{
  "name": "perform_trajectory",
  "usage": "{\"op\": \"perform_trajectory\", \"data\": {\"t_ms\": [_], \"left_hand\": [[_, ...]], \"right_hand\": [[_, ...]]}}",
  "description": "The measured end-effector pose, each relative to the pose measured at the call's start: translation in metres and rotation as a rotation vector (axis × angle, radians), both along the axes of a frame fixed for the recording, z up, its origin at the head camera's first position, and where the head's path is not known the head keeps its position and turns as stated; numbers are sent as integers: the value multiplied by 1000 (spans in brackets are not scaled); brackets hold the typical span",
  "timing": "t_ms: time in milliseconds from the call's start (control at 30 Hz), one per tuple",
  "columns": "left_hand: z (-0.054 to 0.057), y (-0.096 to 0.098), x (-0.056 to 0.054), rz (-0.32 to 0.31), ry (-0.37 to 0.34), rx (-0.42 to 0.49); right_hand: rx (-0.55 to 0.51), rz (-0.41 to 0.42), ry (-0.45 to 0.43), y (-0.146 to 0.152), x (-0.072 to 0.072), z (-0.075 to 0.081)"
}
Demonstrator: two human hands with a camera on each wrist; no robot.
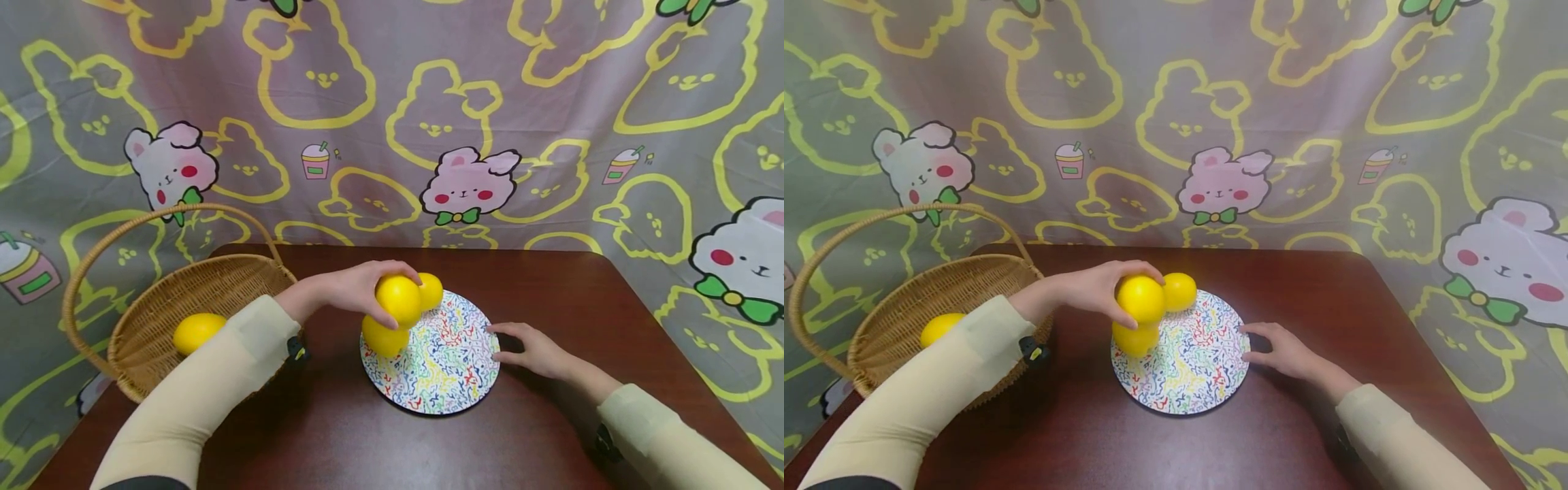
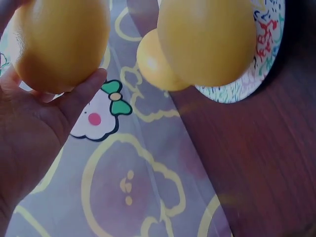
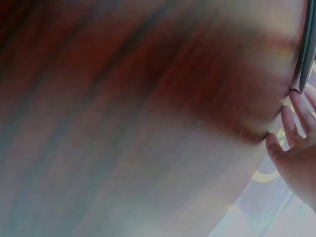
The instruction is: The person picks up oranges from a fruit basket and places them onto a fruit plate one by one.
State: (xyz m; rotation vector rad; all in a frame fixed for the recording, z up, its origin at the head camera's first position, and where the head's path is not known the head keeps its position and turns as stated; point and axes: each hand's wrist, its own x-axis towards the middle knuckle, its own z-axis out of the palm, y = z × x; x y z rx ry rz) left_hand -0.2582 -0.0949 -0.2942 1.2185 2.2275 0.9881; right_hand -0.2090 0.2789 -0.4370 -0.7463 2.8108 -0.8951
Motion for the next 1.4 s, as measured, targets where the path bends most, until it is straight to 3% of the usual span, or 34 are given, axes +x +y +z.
{"op": "perform_trajectory", "data": {"t_ms": [267,567,967,1400], "left_hand": [[-11,24,-5,11,19,-26],[-33,43,-12,30,54,-103],[-55,62,-13,34,31,-188],[-67,70,-11,10,31,-240]], "right_hand": [[-2,1,-11,1,-1,0],[6,2,-2,0,-1,0],[4,5,-2,-1,0,2],[4,2,-11,-1,0,3]]}}
